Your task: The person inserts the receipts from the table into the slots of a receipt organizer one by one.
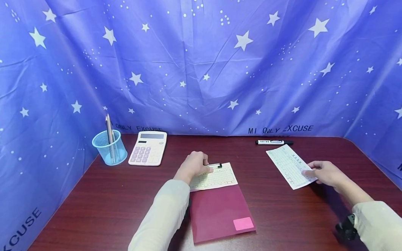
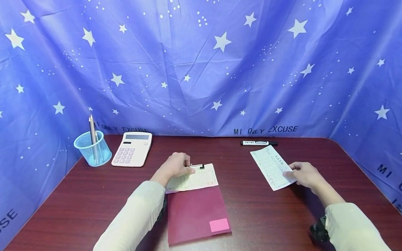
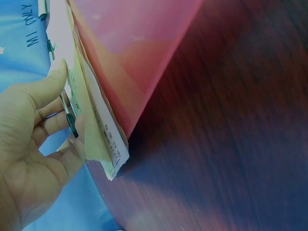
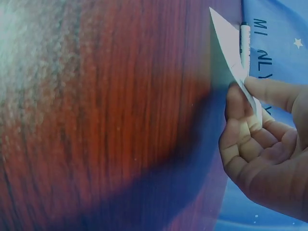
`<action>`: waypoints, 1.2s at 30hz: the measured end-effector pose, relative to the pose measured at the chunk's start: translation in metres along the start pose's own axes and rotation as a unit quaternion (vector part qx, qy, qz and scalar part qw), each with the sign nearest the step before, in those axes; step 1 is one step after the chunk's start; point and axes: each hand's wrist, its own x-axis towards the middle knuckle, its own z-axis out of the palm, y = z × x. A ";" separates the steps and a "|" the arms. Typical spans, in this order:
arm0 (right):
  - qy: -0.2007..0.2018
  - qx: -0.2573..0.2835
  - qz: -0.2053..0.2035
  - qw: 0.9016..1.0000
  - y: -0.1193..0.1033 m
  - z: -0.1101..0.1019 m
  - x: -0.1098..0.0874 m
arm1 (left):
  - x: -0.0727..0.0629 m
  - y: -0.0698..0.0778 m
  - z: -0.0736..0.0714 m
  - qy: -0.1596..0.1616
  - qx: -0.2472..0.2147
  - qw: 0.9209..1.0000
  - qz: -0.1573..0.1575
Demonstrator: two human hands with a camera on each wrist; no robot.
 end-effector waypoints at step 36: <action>0.043 -0.004 -0.103 0.994 -0.022 -0.003 -0.009 | -0.001 0.001 0.000 0.002 0.005 1.000 -0.003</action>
